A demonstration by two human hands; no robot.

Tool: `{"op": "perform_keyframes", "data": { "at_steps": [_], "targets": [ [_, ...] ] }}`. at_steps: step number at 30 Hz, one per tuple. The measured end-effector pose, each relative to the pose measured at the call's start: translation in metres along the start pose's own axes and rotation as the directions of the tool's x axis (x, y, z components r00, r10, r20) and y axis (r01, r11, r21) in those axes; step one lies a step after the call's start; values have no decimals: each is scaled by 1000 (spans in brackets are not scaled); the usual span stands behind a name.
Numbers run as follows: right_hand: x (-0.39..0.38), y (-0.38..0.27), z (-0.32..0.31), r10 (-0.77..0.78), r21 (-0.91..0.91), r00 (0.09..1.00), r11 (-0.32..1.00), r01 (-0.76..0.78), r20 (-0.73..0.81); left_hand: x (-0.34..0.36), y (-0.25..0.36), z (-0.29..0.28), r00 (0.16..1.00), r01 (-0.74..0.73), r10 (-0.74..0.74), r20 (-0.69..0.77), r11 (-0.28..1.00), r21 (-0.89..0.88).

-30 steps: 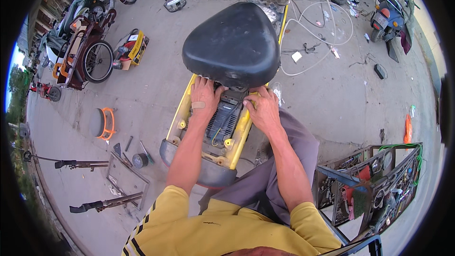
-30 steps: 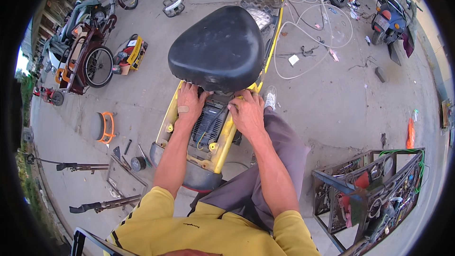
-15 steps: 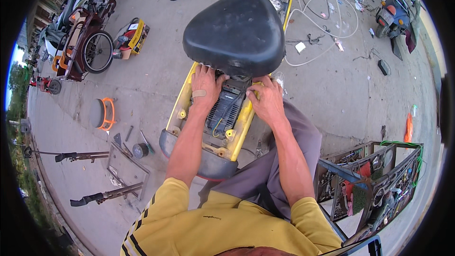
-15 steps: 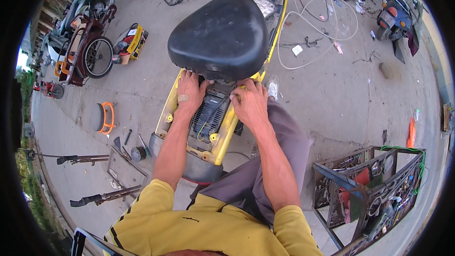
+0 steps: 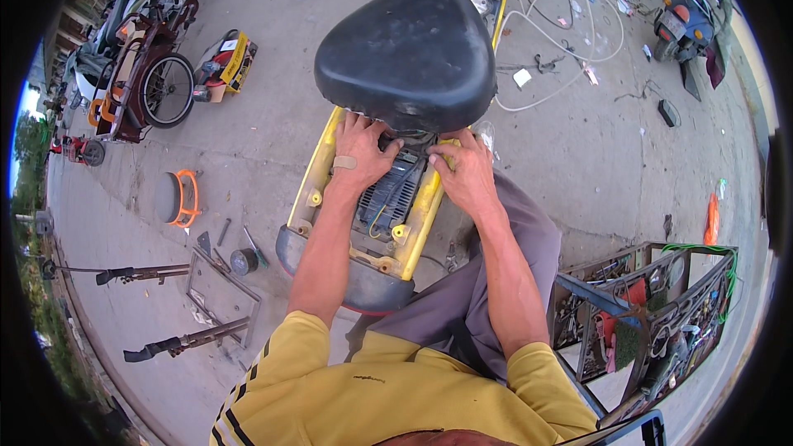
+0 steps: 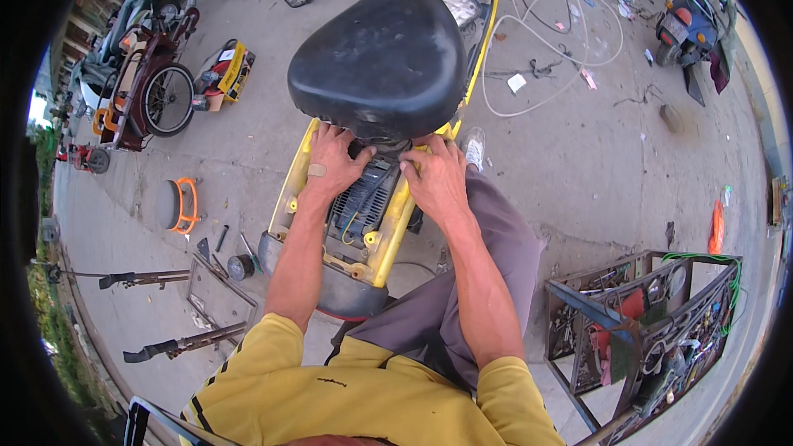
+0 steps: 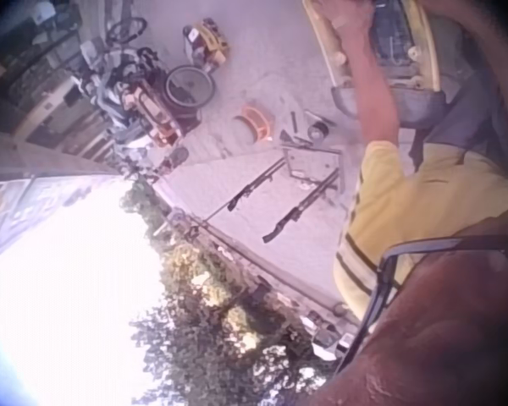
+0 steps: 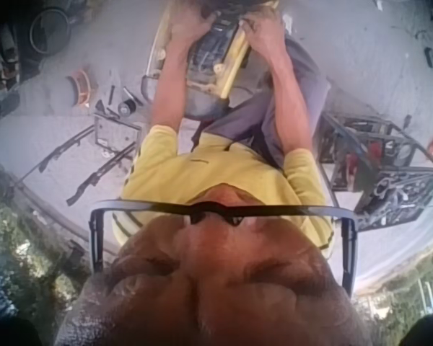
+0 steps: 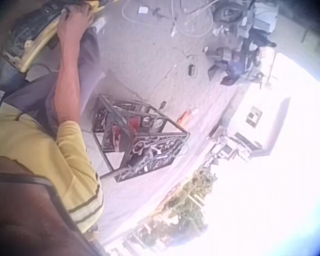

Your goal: The person works on the engine area of a yellow motorcycle, manipulating wires and components under the seat with both hands. The person continues to adjust and connect parts within the engine compartment.

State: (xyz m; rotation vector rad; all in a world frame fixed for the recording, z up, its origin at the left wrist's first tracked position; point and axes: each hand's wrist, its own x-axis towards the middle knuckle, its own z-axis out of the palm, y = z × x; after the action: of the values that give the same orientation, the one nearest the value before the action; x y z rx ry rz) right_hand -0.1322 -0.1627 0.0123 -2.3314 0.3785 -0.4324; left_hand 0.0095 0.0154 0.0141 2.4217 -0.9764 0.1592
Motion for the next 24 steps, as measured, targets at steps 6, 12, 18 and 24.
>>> {"op": "perform_keyframes", "data": {
  "at_steps": [6,12,18,24],
  "targets": [
    [1,3,-1,16,56,1000,998,-16,0,0,-8,6,999,-52,51,-13,996,-74],
    [2,10,-4,57,-3,993,998,-57,-102,1,0,2,999,-32,33,27,997,-64],
    [6,7,3,91,-74,989,992,-100,-115,0,7,10,988,-152,151,-30,987,-45],
    [3,2,15,8,-96,999,995,-12,-49,-2,4,14,990,-130,132,51,991,-24]
  ]
}}
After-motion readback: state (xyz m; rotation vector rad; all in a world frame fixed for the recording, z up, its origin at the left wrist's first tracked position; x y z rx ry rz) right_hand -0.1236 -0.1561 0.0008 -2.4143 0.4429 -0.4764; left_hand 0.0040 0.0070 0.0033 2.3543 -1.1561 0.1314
